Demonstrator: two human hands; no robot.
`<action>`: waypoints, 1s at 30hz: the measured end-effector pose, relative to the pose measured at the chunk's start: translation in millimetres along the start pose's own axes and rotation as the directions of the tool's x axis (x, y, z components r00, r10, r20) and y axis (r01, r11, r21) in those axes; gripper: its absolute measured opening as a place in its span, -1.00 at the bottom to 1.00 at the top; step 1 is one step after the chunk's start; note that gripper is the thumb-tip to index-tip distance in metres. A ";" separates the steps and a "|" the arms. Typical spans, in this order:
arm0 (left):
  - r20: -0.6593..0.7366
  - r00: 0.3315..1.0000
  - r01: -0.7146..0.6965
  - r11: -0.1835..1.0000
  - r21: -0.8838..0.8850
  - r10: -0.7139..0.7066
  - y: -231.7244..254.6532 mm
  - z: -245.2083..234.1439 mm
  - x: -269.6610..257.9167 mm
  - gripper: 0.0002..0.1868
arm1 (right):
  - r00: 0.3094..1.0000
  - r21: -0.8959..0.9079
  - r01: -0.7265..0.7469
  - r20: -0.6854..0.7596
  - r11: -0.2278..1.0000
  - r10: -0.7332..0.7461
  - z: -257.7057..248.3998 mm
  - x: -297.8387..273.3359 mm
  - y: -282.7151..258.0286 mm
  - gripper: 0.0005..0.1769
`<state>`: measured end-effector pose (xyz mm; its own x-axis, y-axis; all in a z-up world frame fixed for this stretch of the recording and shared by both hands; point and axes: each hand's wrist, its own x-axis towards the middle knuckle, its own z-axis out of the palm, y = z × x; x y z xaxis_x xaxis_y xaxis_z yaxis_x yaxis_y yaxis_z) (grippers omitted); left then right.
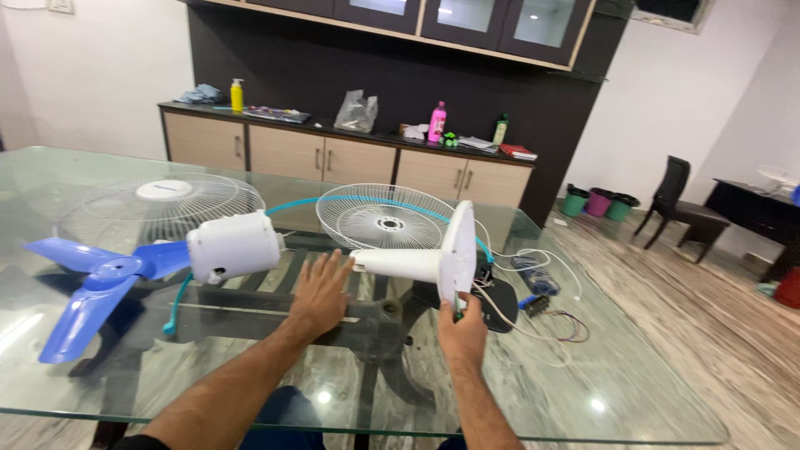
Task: The person assembles a disassembled table fan on a glass table. They attach the motor housing to the fan base, secure it with a screwdriver, and connect the power cord. The fan blades and cage remain separate on the table.
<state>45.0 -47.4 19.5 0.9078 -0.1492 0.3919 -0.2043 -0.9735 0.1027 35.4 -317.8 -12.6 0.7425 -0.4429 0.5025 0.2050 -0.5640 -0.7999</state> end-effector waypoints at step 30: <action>-0.297 0.937 0.215 0.973 0.079 -0.183 -143.2 -69.1 -3.2 -0.11 | 0.976 0.130 0.175 0.106 0.976 -0.189 -23.3 -32.4 -48.5 -0.61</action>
<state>46.0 104.5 66.7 0.7794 0.0896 0.6201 0.0254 -0.9934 0.1116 -13.5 -292.3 17.5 0.7536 -0.2523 0.6069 0.4125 -0.5374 -0.7356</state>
